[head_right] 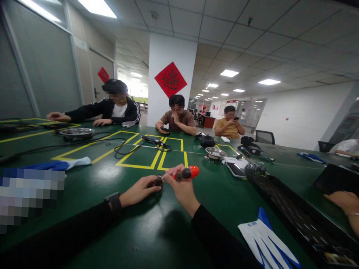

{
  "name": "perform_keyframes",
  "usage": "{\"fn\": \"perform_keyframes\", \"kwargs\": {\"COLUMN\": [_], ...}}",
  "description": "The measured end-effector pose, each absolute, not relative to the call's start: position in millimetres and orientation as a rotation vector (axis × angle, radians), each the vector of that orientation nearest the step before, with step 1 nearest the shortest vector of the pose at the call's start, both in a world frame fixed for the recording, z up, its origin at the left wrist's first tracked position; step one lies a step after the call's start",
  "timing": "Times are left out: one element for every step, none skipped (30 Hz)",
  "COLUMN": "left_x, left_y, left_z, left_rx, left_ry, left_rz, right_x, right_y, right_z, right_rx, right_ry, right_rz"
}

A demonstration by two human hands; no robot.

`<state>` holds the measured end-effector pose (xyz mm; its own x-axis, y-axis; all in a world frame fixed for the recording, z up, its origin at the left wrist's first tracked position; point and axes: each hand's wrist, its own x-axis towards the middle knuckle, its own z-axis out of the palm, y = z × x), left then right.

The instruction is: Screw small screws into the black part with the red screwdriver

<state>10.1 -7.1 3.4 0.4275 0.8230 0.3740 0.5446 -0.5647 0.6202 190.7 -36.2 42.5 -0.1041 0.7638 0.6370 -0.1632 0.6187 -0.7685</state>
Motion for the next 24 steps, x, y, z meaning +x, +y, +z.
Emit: {"fn": "perform_keyframes", "kwargs": {"left_x": [10.1, 10.1, 10.1, 10.1, 10.2, 10.3, 10.3, 10.3, 10.2, 10.1, 9.8, 9.4, 9.1, 8.8, 8.5, 8.3, 8.2, 8.2, 8.3, 8.4, 8.5, 8.6, 8.7, 8.7], "left_y": [-6.9, -6.8, -6.9, -7.1, -7.4, -7.8, -8.3, -8.7, -9.1, -9.4, -9.5, -9.4, -9.3, -9.1, -9.0, -9.0, -9.0, -9.1, -9.2, -9.2, -9.0, -8.6, -8.0, -7.3], "left_z": [3.4, 3.5, 3.9, 4.4, 5.0, 5.6, 6.1, 6.3, 6.3, 6.0, 5.4, 4.7, 3.9, 3.2, 2.7, 2.4, 2.4, 2.5, 2.7, 2.8, 2.7, 2.4, 1.7, 0.8], "left_rx": [2.281, 2.281, 2.282, 2.281, 2.279, 2.278, 2.278, 2.279, 2.282, 2.287, 2.295, 2.304, 2.311, 2.313, 2.309, 2.301, 2.292, 2.281, 2.271, 2.261, 2.251, 2.243, 2.238, 2.232], "left_ry": [1.161, 1.161, 1.16, 1.159, 1.159, 1.16, 1.16, 1.158, 1.153, 1.148, 1.142, 1.139, 1.141, 1.147, 1.156, 1.164, 1.166, 1.164, 1.16, 1.158, 1.158, 1.16, 1.163, 1.157], "left_rz": [0.929, 0.93, 0.927, 0.925, 0.921, 0.916, 0.911, 0.904, 0.897, 0.893, 0.891, 0.896, 0.903, 0.911, 0.918, 0.918, 0.912, 0.903, 0.898, 0.903, 0.918, 0.941, 0.966, 0.987], "right_x": [191.3, 191.7, 191.9, 192.1, 192.2, 192.4, 192.7, 193.0, 193.5, 193.9, 194.5, 195.2, 196.1, 197.3, 198.6, 200.1, 201.6, 203.0, 204.1, 204.9, 205.5, 205.8, 206.2, 206.6], "right_y": [-34.2, -32.1, -29.9, -28.1, -26.6, -25.8, -25.4, -25.6, -26.0, -26.4, -26.6, -26.1, -25.0, -23.2, -20.8, -18.0, -14.9, -12.0, -9.3, -7.0, -5.3, -4.0, -3.1, -2.5], "right_z": [43.1, 42.9, 42.1, 40.6, 38.6, 36.3, 33.7, 31.1, 28.6, 26.3, 24.3, 22.6, 21.3, 20.2, 19.5, 18.8, 18.2, 17.5, 16.7, 15.8, 14.8, 13.7, 12.7, 11.7], "right_rx": [-0.521, -0.522, -0.53, -0.541, -0.555, -0.571, -0.593, -0.619, -0.643, -0.661, -0.672, -0.679, -0.685, -0.695, -0.709, -0.725, -0.739, -0.748, -0.75, -0.75, -0.748, -0.749, -0.755, -0.766], "right_ry": [-1.489, -1.487, -1.469, -1.44, -1.413, -1.399, -1.399, -1.414, -1.43, -1.436, -1.422, -1.384, -1.334, -1.279, -1.22, -1.18, -1.139, -1.098, -1.062, -1.027, -0.995, -0.965, -0.933, -0.899], "right_rz": [0.91, 0.956, 0.98, 0.979, 0.958, 0.921, 0.868, 0.808, 0.754, 0.717, 0.701, 0.701, 0.709, 0.717, 0.719, 0.724, 0.731, 0.742, 0.759, 0.776, 0.793, 0.804, 0.806, 0.802]}}
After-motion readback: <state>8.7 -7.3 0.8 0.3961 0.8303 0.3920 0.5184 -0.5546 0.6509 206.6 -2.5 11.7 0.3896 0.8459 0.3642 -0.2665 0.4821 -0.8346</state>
